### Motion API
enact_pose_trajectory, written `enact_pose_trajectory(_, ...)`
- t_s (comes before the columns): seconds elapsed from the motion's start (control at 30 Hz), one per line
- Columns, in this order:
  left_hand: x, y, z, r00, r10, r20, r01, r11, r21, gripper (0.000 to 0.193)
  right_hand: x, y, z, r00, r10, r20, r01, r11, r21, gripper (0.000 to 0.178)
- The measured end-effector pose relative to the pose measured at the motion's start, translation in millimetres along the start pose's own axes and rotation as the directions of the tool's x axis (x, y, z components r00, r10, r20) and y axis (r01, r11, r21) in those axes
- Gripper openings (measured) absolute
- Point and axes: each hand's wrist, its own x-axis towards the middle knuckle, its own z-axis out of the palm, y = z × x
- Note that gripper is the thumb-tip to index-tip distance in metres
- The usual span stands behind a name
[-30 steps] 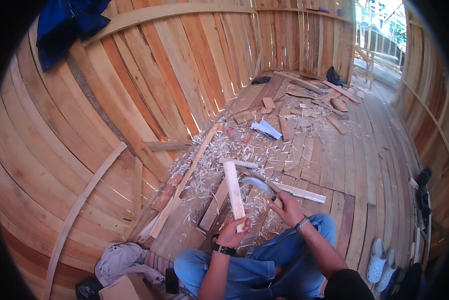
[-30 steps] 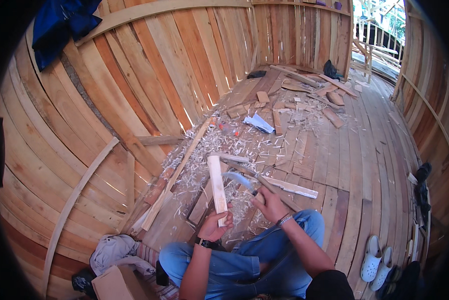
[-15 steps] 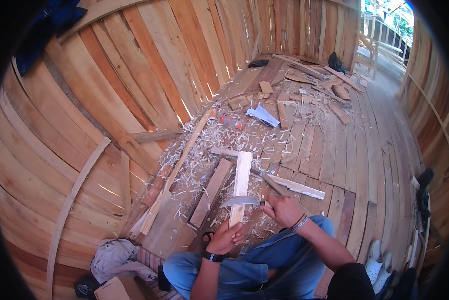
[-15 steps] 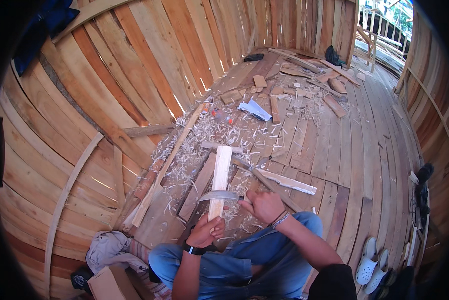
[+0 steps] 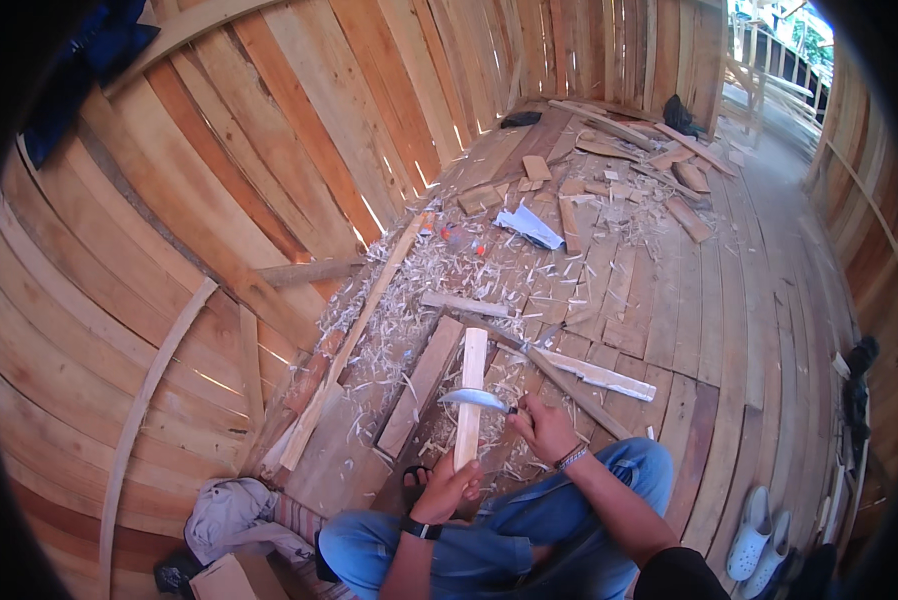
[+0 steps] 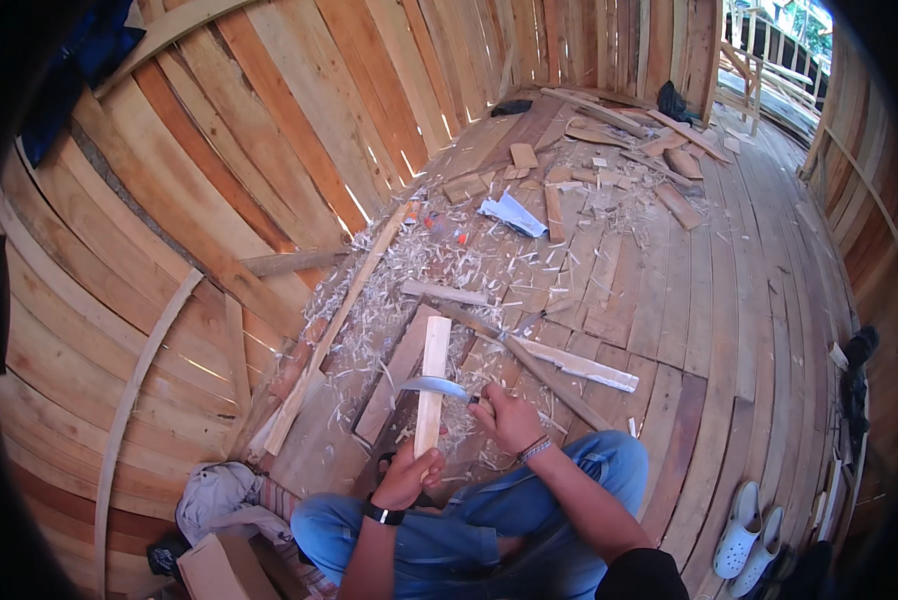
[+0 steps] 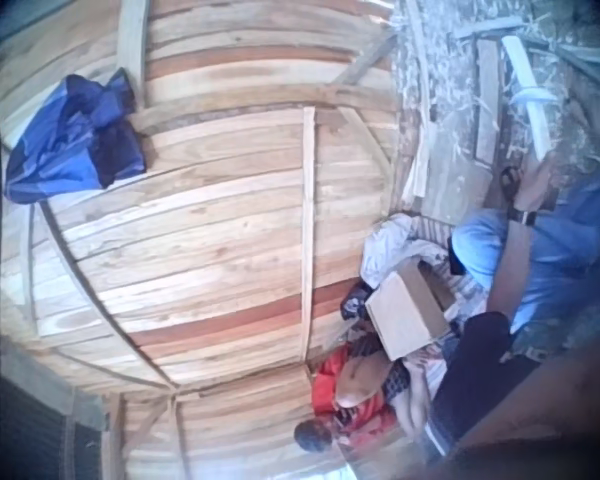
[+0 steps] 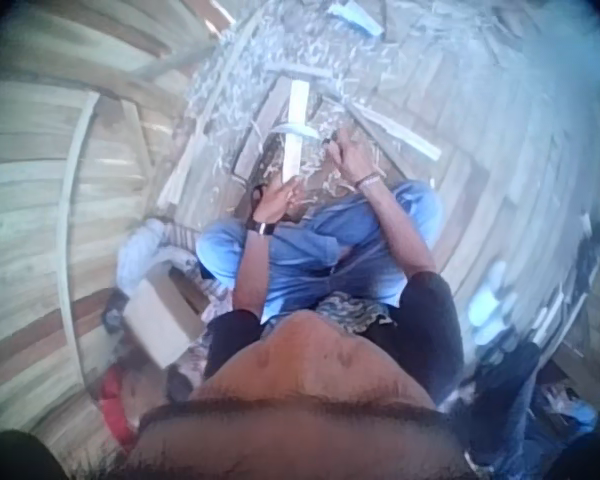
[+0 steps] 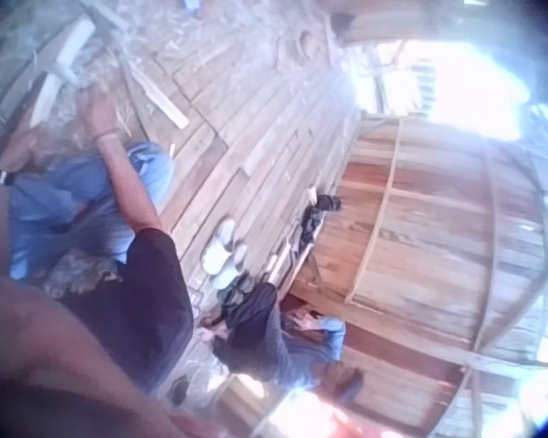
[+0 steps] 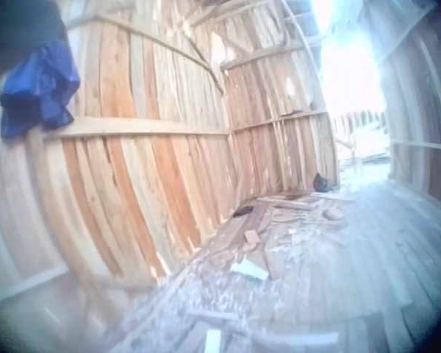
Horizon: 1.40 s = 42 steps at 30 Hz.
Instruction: The person carves and shapes a piece of wood using a knife and a saw while sitting on the floor.
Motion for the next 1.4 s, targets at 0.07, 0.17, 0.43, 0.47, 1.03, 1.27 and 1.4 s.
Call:
enact_pose_trajectory(0.07,6.4,-8.1,-6.4,1.0,0.012,-0.001,-0.012,1.0,-0.027,0.039,3.3,1.6,7.5,0.999,0.022,0.036,-0.023,0.999,0.029,0.032)
enact_pose_trajectory(0.17,6.8,-3.1,-1.7,1.0,-0.002,0.028,0.004,0.999,-0.054,0.037,-0.5,3.0,8.1,0.992,-0.12,0.047,0.121,0.993,-0.019,0.031)
enact_pose_trajectory(0.43,8.9,-27.7,-12.5,0.996,-0.08,0.049,0.086,0.987,-0.134,0.038,-12.2,18.2,13.7,0.988,-0.091,0.124,0.11,0.982,-0.154,0.032)
enact_pose_trajectory(0.47,11.0,-29.9,-16.1,0.994,-0.096,0.05,0.101,0.988,-0.115,0.038,-5.6,27.0,17.6,0.997,-0.025,0.072,0.037,0.985,-0.169,0.033)
enact_pose_trajectory(1.03,-29.3,-53.7,-18.4,0.994,-0.113,-0.01,0.107,0.962,-0.25,0.039,9.6,19.4,41.4,0.994,0.049,0.101,-0.018,0.956,-0.293,0.035)
enact_pose_trajectory(1.27,-30.8,-60.2,-51.7,0.994,-0.109,-0.004,0.105,0.965,-0.239,0.034,12.1,11.6,60.3,0.985,0.036,0.17,0.024,0.941,-0.337,0.04)
enact_pose_trajectory(1.4,-26.5,-67.7,-62.7,0.99,-0.138,-0.001,0.135,0.968,-0.213,0.035,-4.4,-2.5,63.0,0.921,-0.07,0.383,0.217,0.909,-0.356,0.037)
